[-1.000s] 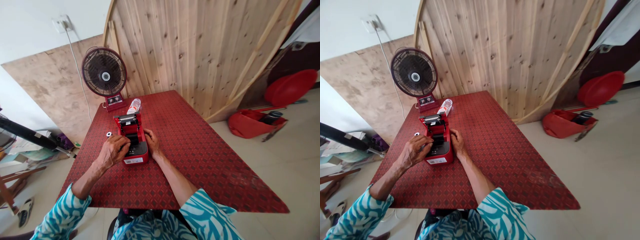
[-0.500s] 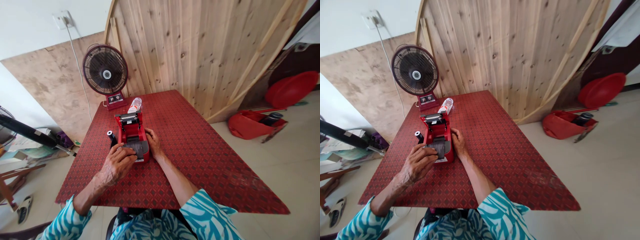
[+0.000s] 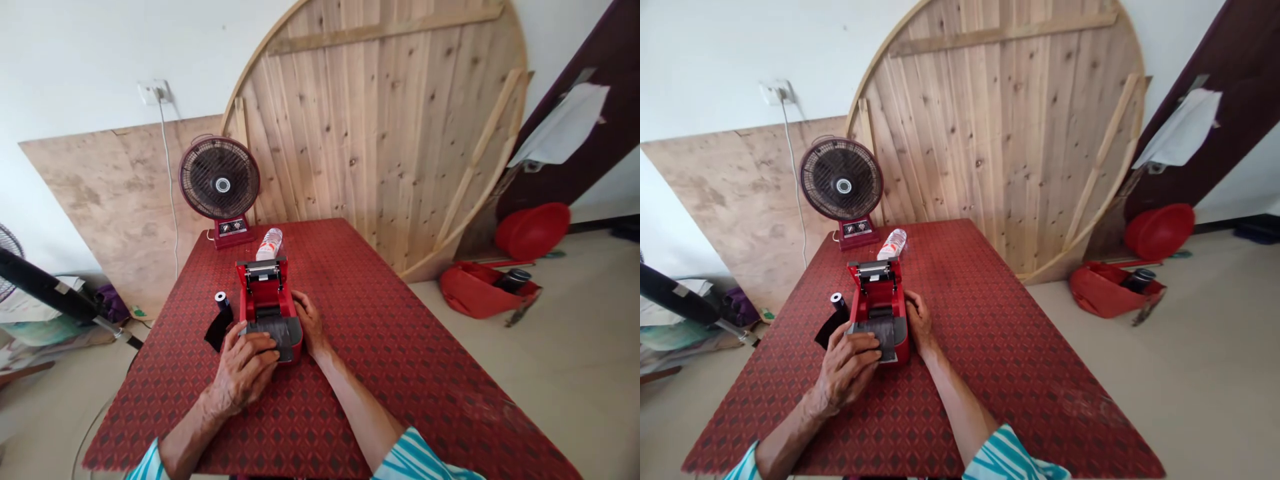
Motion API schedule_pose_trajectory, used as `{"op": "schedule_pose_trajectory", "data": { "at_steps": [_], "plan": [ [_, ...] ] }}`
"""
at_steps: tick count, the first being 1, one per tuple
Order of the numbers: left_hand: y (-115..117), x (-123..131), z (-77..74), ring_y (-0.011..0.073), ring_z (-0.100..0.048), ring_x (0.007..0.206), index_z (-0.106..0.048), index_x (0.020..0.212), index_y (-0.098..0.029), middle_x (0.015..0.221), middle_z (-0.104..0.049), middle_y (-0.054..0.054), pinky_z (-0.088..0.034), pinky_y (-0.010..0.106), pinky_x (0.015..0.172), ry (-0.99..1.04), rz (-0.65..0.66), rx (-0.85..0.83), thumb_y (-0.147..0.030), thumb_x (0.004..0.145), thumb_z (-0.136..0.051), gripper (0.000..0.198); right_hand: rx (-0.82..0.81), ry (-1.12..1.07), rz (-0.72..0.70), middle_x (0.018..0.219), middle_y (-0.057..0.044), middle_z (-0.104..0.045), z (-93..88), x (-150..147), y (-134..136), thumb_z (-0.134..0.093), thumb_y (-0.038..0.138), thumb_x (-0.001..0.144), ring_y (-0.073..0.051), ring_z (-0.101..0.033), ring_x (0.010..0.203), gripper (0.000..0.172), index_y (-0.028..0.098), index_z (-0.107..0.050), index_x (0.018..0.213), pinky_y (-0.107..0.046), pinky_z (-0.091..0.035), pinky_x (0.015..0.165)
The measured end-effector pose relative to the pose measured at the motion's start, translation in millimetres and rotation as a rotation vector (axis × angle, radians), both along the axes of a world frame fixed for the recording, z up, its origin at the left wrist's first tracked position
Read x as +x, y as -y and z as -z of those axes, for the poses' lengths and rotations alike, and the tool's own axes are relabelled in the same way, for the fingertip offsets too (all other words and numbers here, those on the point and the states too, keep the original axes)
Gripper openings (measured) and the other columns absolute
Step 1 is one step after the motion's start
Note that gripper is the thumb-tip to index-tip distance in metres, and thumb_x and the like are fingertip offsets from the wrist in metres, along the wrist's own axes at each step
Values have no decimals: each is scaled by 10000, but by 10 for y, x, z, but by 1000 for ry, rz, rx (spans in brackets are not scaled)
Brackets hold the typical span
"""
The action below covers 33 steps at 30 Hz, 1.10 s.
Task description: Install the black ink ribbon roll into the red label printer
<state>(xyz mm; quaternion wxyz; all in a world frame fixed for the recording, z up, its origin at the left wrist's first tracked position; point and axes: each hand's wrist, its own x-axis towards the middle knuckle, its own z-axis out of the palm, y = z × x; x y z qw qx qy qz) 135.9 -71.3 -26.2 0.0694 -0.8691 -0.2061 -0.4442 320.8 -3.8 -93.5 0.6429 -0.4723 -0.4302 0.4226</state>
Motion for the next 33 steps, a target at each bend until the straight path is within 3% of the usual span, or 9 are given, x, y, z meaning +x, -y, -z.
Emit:
{"op": "schedule_pose_trajectory", "data": {
  "at_steps": [9, 12, 16, 19, 23, 28, 33],
  "plan": [
    [3, -28, 74, 162, -651, 1023, -609, 1039, -212, 988, -720, 41, -323, 394, 1091, -9, -25, -12, -109, 864, -546, 213, 71, 84, 106, 1145, -68, -687, -28, -28, 36, -526, 448, 802, -239, -602, 1108, 348, 244, -651, 1055, -444, -428, 1023],
    [-8, -19, 81, 157, -650, 1018, -610, 1023, -208, 978, -721, 38, -327, 386, 1084, 13, -13, 4, -102, 859, -544, 206, 115, 115, 148, 1175, -73, -667, -193, -21, -37, -508, 497, 824, -234, -582, 1140, 389, 244, -634, 1091, -445, -415, 1045],
    [-11, -14, 82, 164, -648, 1025, -611, 1023, -213, 981, -723, 37, -342, 403, 1069, 21, -10, 15, -102, 862, -534, 210, 154, 164, 52, 1246, -72, -619, -494, -14, -291, -490, 551, 830, -219, -546, 1186, 478, 241, -596, 1178, -413, -392, 1066],
    [0, -17, 84, 164, -643, 1030, -611, 1033, -214, 989, -721, 38, -345, 404, 1066, 22, -12, 12, -110, 871, -526, 210, 127, 192, 60, 1247, -85, -606, -593, -6, -462, -488, 598, 801, -235, -527, 1194, 551, 222, -589, 1191, -439, -378, 1068],
    [20, -21, 89, 166, -635, 1051, -616, 1020, -208, 999, -716, 43, -328, 402, 1078, 27, -6, 5, -101, 863, -539, 205, 106, 184, 77, 1133, -76, -638, -567, 49, -452, -422, 638, 809, -245, -558, 1118, 522, 230, -649, 1041, -465, -415, 1012],
    [22, -20, 94, 171, -638, 1051, -612, 1036, -216, 1023, -714, 46, -330, 406, 1081, 15, -27, -21, -101, 853, -549, 225, 174, 234, 107, 1075, -70, -643, -525, 97, -159, -504, 565, 804, -239, -556, 1115, 394, 230, -675, 686, -402, -413, 1011],
    [47, -41, 103, 175, -641, 1052, -613, 1038, -219, 1015, -717, 46, -317, 410, 1092, 2, -23, -30, -121, 843, -572, 223, 111, 159, 95, 1116, -63, -630, -434, 43, 10, -622, 432, 713, -231, -582, 1049, 207, 236, -679, 747, -384, -471, 923]
  ]
}}
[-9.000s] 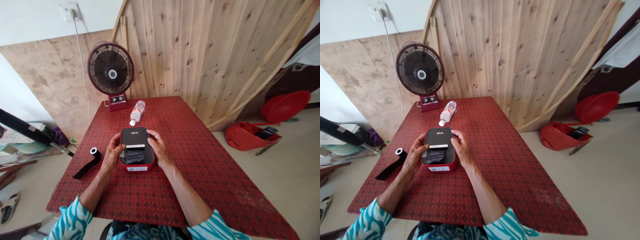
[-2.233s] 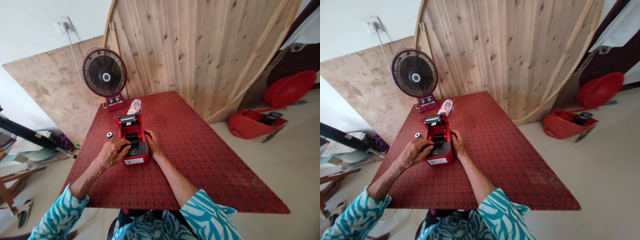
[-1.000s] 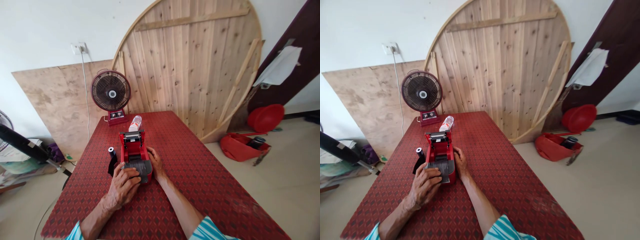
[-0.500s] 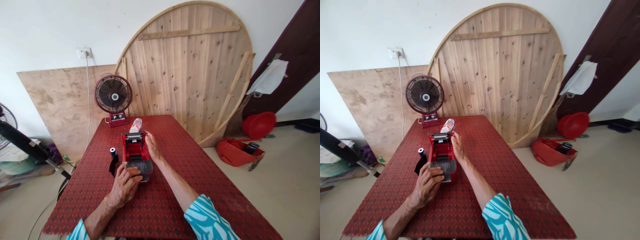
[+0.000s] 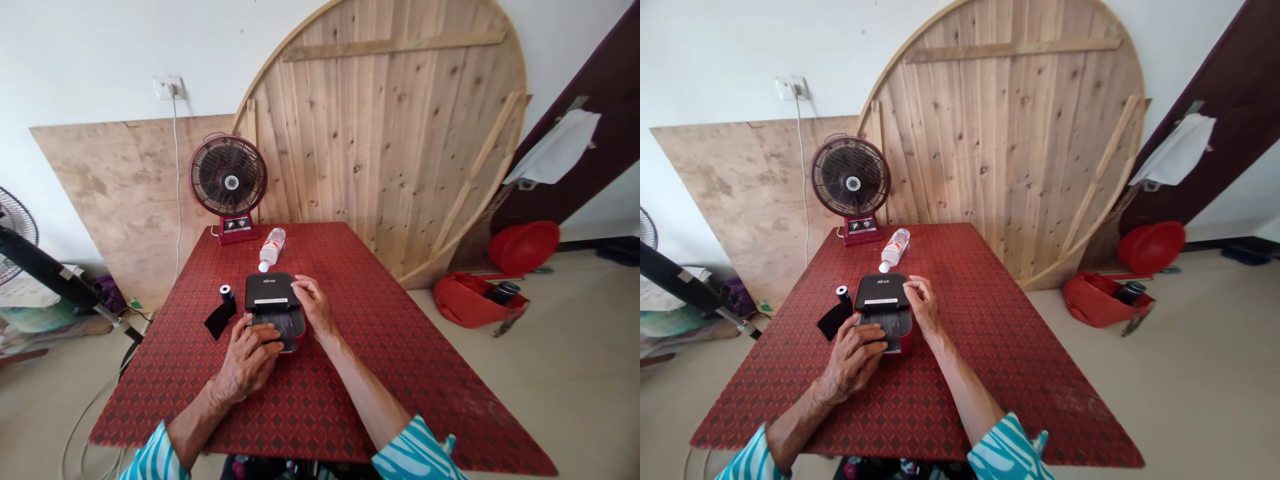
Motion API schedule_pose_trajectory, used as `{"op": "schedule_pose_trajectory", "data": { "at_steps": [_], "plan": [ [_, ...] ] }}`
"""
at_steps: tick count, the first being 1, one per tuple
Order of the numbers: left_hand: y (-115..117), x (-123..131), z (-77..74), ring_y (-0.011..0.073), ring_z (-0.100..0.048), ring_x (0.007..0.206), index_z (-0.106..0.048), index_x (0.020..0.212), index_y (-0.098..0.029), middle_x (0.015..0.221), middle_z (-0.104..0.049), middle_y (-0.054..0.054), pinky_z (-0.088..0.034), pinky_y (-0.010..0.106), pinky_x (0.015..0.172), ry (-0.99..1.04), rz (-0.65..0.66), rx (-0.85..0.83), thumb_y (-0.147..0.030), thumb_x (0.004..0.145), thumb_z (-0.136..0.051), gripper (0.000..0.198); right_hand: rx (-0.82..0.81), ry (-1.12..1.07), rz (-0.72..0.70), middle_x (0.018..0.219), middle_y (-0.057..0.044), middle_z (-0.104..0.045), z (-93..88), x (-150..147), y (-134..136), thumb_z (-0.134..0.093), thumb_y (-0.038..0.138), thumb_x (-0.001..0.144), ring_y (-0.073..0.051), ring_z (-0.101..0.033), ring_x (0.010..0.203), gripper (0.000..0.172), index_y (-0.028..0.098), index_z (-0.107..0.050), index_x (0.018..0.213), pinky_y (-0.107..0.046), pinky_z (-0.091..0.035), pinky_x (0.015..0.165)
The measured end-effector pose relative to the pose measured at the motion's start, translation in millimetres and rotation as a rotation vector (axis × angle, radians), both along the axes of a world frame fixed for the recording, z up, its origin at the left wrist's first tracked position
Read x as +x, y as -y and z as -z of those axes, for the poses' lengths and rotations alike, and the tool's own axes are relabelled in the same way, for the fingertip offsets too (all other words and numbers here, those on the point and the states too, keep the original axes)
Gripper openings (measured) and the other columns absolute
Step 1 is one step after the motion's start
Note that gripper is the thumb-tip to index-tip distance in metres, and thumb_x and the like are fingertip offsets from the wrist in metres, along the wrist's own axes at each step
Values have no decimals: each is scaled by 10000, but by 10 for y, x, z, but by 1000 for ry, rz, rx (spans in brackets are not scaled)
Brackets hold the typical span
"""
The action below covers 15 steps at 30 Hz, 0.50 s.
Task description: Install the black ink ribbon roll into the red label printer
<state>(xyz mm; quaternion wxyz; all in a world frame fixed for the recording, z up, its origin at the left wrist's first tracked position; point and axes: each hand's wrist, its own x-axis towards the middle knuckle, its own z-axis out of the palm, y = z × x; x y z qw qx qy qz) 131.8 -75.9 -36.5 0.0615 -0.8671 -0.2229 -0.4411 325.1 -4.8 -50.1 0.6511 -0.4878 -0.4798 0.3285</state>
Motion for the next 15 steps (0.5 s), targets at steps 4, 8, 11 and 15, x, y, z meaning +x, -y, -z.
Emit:
{"op": "schedule_pose_trajectory", "data": {
  "at_steps": [4, 8, 11, 15],
  "plan": [
    [1, -71, -41, 230, -633, 1076, -612, 1107, -207, 1041, -708, 81, -278, 486, 1112, 11, 83, -101, -346, 890, -525, 271, 0, -50, -67, 1100, -52, -645, 31, -27, 12, -597, 372, 710, -219, -583, 1072, 243, 244, -680, 898, -390, -461, 961],
    [-227, -93, -131, 216, -619, 1098, -596, 1142, -217, 1127, -680, 88, -390, 459, 1054, 471, -86, -509, -367, 943, -421, 304, -53, -90, -98, 1120, -56, -645, 14, -34, 20, -581, 362, 713, -220, -579, 1087, 296, 232, -667, 965, -402, -436, 999],
    [-500, -61, -148, 239, -591, 1164, -523, 1232, -199, 1264, -617, 123, -488, 400, 957, 748, -117, -940, -372, 841, -589, 432, -79, -109, -92, 1151, -58, -638, 14, -44, 30, -578, 359, 718, -225, -572, 1102, 310, 232, -660, 988, -410, -429, 1010],
    [-698, -41, -78, 257, -569, 1202, -505, 1267, -170, 1324, -580, 136, -472, 392, 988, 820, -17, -1223, -301, 732, -673, 576, -80, -131, -105, 1157, -48, -640, 49, -59, 47, -577, 355, 736, -225, -567, 1114, 293, 248, -656, 997, -414, -431, 1015]
  ]
}}
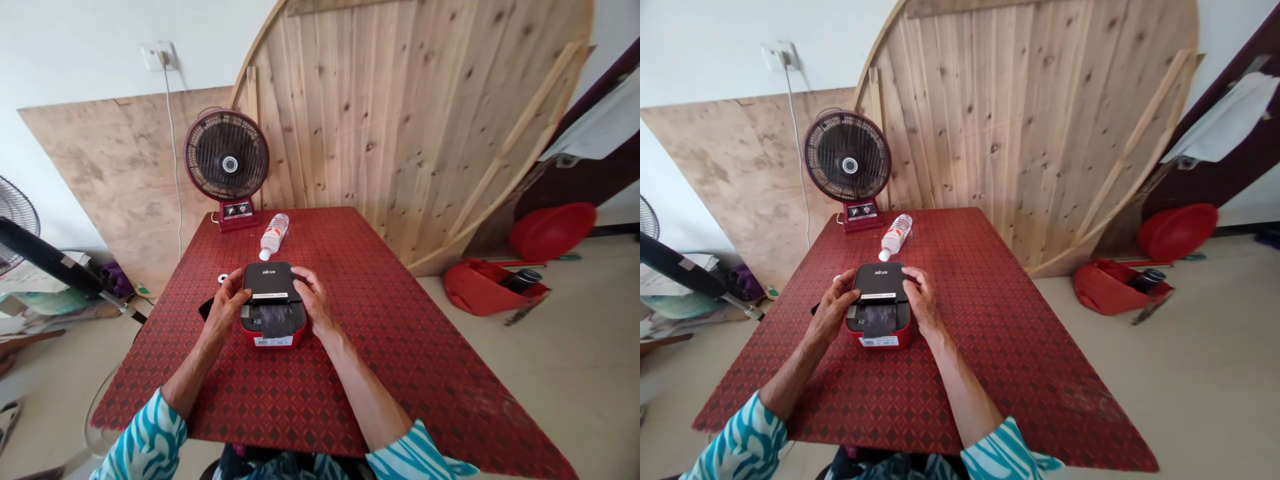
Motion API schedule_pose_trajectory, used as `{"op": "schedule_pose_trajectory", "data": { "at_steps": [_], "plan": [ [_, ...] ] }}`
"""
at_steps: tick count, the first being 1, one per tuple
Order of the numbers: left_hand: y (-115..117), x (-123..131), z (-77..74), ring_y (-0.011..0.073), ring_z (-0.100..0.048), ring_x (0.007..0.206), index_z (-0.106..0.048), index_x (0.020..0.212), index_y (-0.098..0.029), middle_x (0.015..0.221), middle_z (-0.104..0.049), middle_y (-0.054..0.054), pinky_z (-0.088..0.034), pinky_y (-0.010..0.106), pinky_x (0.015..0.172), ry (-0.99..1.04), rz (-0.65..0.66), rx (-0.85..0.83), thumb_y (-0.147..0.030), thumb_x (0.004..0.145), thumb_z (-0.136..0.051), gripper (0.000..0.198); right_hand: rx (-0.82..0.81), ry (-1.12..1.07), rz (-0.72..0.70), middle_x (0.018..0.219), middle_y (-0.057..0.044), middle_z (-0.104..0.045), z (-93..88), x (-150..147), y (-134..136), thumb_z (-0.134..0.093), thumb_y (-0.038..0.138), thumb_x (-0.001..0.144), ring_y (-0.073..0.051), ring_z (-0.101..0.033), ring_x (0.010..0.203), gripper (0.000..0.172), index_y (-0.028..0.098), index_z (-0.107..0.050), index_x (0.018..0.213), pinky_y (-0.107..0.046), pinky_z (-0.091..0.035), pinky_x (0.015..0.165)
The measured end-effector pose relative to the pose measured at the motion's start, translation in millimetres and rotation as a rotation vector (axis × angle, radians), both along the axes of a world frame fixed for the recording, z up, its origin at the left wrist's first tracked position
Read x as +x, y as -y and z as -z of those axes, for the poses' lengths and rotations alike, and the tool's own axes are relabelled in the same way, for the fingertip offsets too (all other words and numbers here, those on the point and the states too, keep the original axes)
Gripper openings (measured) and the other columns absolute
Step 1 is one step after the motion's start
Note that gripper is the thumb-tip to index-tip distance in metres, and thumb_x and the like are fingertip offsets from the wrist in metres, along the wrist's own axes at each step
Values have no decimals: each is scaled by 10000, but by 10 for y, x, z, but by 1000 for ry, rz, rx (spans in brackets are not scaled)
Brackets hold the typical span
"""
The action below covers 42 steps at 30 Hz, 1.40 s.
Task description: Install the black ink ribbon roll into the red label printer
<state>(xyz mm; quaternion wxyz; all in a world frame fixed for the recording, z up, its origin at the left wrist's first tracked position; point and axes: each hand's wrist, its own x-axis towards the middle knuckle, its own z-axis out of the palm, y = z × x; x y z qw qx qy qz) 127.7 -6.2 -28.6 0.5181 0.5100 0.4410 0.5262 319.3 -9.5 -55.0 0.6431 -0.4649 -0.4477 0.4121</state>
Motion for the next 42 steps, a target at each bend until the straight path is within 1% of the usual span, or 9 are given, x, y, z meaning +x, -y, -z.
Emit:
{"op": "schedule_pose_trajectory", "data": {
  "at_steps": [7, 12, 16, 18, 22, 26, 33, 38, 42],
  "plan": [
    [24, -11, 47, 263, -551, 1227, -449, 1358, -201, 1394, -529, 116, -512, 351, 940, 30, 132, -30, -312, 756, -656, 646, 74, 83, 4, 1241, -43, -578, 40, 20, 22, -532, 344, 779, -214, -507, 1212, 290, 266, -663, 1025, -403, -389, 1073],
    [104, 10, 68, 258, -545, 1231, -420, 1384, -211, 1402, -521, 110, -494, 367, 967, 90, 105, -35, -349, 791, -640, 647, 36, 44, 5, 1242, -55, -614, 137, 4, 20, -510, 405, 821, -228, -536, 1189, 353, 263, -621, 1124, -423, -413, 1044],
    [180, -54, 78, 282, -570, 1196, -462, 1358, -222, 1361, -560, 104, -508, 404, 934, 191, 202, -83, -410, 800, -597, 604, -16, 49, 51, 1256, -67, -627, 271, 11, 23, -469, 484, 847, -237, -531, 1206, 411, 253, -605, 1157, -430, -399, 1046],
    [185, -97, 85, 287, -551, 1218, -505, 1321, -225, 1368, -555, 95, -504, 398, 938, 209, 241, -71, -343, 746, -625, 599, -49, 41, 50, 1266, -69, -623, 330, 23, 14, -471, 502, 847, -239, -533, 1208, 424, 251, -599, 1163, -435, -392, 1048],
    [157, -137, 106, 267, -498, 1275, -535, 1287, -234, 1404, -525, 72, -483, 365, 965, 221, 246, -46, -170, 650, -627, 646, -96, 1, 20, 1244, -66, -635, 400, 31, -13, -483, 511, 848, -246, -556, 1183, 418, 250, -601, 1153, -443, -396, 1036],
    [155, -126, 103, 281, -455, 1311, -529, 1297, -248, 1420, -508, 62, -477, 375, 967, 220, 254, -61, -146, 649, -609, 660, -102, -1, 21, 1215, -61, -652, 414, 32, -18, -507, 512, 831, -253, -565, 1168, 410, 246, -624, 1120, -443, -398, 1030],
    [189, -155, 76, 295, -322, 1398, -516, 1330, -259, 1469, -450, 50, -339, 404, 1108, 301, 320, -109, -143, 681, -667, 677, -89, -11, 26, 1210, -54, -655, 436, 38, -11, -507, 501, 830, -253, -564, 1162, 415, 240, -624, 1130, -441, -400, 1022],
    [194, -173, 65, 290, -285, 1419, -492, 1359, -264, 1497, -415, 45, -292, 413, 1139, 284, 337, -90, -168, 707, -664, 681, -75, -4, 29, 1192, -48, -664, 400, 25, -9, -504, 465, 834, -240, -573, 1151, 376, 247, -636, 1110, -428, -408, 1017],
    [206, -153, 76, 287, -299, 1414, -483, 1366, -256, 1493, -421, 47, -267, 418, 1153, 264, 318, -70, -181, 713, -647, 677, -60, -7, 47, 1165, -53, -676, 373, 7, -6, -505, 463, 825, -234, -588, 1125, 375, 236, -645, 1089, -417, -418, 1007]
  ]
}}
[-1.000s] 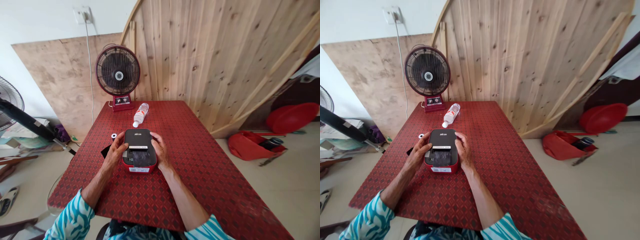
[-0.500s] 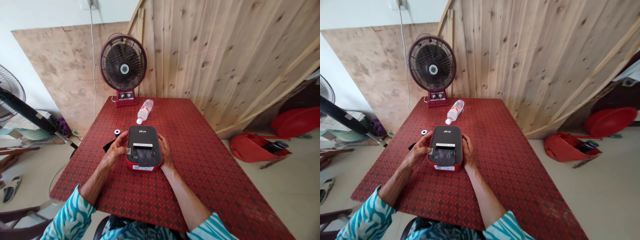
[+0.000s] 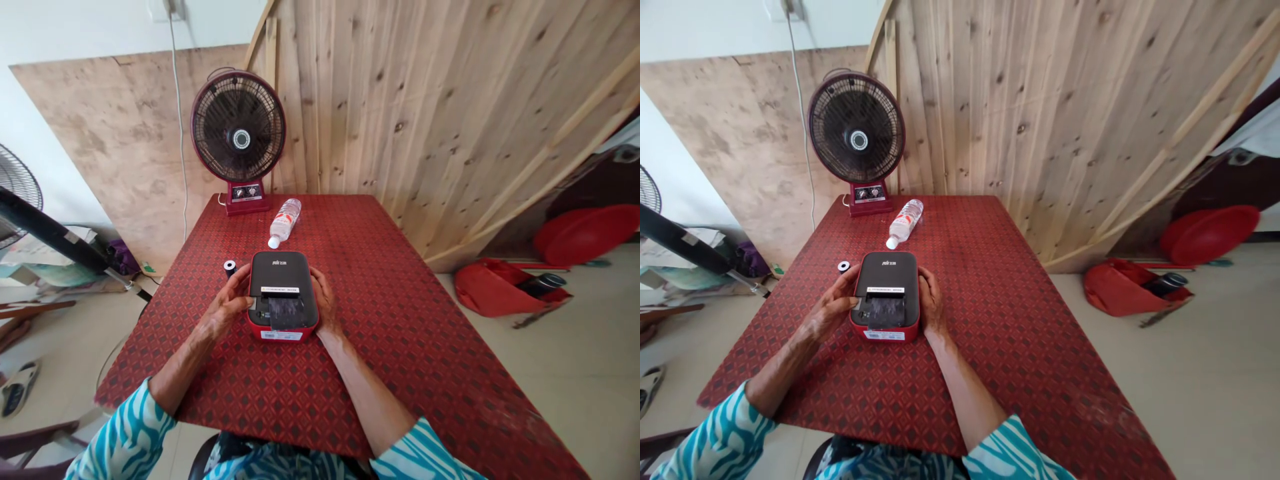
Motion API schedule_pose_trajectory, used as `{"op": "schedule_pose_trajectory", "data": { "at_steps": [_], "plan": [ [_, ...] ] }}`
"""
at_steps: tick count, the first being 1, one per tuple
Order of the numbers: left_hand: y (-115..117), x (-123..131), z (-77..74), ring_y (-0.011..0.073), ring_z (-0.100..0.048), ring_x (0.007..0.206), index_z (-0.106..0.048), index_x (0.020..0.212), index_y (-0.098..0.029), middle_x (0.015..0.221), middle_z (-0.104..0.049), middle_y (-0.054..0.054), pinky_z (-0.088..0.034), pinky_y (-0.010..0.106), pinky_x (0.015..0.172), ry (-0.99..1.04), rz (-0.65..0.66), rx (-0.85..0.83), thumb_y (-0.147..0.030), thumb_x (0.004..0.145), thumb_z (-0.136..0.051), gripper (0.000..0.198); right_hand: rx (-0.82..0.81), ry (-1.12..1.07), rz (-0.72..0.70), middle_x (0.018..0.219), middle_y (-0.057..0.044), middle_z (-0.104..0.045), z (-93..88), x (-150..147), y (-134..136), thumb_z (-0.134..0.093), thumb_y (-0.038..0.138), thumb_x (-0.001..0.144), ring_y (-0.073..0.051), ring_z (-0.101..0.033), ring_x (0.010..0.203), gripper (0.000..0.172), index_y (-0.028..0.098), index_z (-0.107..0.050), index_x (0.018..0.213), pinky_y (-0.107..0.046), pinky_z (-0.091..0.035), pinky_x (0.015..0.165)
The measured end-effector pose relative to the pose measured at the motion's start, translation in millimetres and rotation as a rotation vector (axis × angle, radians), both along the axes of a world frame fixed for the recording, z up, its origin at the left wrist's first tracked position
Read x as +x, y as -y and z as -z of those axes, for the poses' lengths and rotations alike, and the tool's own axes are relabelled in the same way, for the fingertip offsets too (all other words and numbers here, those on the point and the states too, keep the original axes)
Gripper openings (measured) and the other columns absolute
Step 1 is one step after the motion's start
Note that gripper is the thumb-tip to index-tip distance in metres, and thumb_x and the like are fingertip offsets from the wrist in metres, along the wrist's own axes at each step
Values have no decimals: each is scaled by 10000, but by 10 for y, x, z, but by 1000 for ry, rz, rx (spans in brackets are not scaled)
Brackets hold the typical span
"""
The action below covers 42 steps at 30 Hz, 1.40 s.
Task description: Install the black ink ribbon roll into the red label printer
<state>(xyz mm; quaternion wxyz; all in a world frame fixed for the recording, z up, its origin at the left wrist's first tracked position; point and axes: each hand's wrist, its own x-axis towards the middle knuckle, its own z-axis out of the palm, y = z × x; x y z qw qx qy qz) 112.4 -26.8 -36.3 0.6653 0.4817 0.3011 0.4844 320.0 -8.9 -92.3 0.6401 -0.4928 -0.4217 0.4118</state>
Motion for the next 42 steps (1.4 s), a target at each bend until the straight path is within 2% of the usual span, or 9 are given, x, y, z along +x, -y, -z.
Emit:
{"op": "schedule_pose_trajectory", "data": {
  "at_steps": [10, 21, 24, 26, 28, 30, 33, 38, 42],
  "plan": [
    [20, 1, 54, 285, -289, 1421, -491, 1365, -245, 1481, -442, 52, -302, 399, 1140, -43, -92, -45, -182, 693, -647, 692, 25, 31, -11, 1190, -51, -667, 12, -8, -1, -490, 475, 837, -234, -569, 1152, 393, 246, -645, 1117, -413, -400, 1032],
    [-14, -39, 35, 299, -394, 1363, -563, 1279, -237, 1429, -504, 77, -388, 405, 1078, -107, -120, -44, -235, 668, -706, 627, 23, -2, 23, 1151, -67, -683, -1, -44, -47, -511, 477, 786, -248, -595, 1111, 403, 231, -668, 1065, -428, -424, 1005],
    [40, -85, -64, 290, -480, 1294, -580, 1262, -216, 1352, -574, 100, -403, 421, 1060, -274, -185, 19, -289, 714, -707, 568, 15, -4, 20, 1162, -70, -675, 5, -45, -61, -502, 480, 785, -244, -591, 1117, 416, 226, -665, 1072, -427, -417, 1014],
    [78, -103, -183, 268, -531, 1237, -649, 1164, -215, 1285, -623, 88, -403, 406, 1058, -432, -273, 194, -314, 743, -699, 435, 19, -7, 7, 1168, -66, -672, 9, -44, -67, -502, 472, 789, -238, -589, 1118, 407, 230, -663, 1074, -424, -419, 1013],
    [92, -72, -342, 236, -586, 1151, -712, 1027, -229, 1181, -675, 67, -426, 372, 1028, -606, -278, 439, -311, 791, -658, 255, 33, -10, -5, 1161, -58, -676, 12, -44, -74, -504, 455, 795, -230, -592, 1110, 385, 236, -661, 1069, -417, -423, 1008],
    [49, 27, -509, 211, -633, 1038, -734, 959, -243, 1060, -711, 55, -465, 344, 965, -768, -149, 638, -285, 843, -594, 187, 51, -10, -6, 1133, -51, -687, 16, -46, -84, -504, 442, 796, -222, -600, 1090, 366, 238, -665, 1054, -406, -429, 1001],
    [-152, 258, -673, 214, -649, 954, -738, 980, -267, 1011, -717, 42, -474, 347, 931, -953, 76, 749, -235, 832, -578, 220, 74, -6, 7, 1101, -43, -695, 25, -54, -103, -500, 427, 798, -214, -608, 1069, 349, 238, -670, 1037, -395, -432, 996],
    [-555, 563, -634, 286, -644, 963, -730, 925, -285, 967, -711, 52, -468, 382, 903, -1339, 154, 717, -122, 686, -655, 299, 106, 3, 10, 1090, -36, -693, 18, -64, -124, -485, 405, 804, -207, -608, 1064, 333, 243, -674, 1025, -392, -428, 999],
    [-637, 635, -574, 308, -631, 1012, -687, 962, -269, 1050, -684, 83, -467, 390, 888, -1532, 149, 749, -114, 660, -675, 340, 117, 2, 6, 1080, -23, -695, -4, -67, -122, -483, 385, 810, -195, -600, 1068, 309, 252, -675, 1012, -370, -424, 1002]
  ]
}}
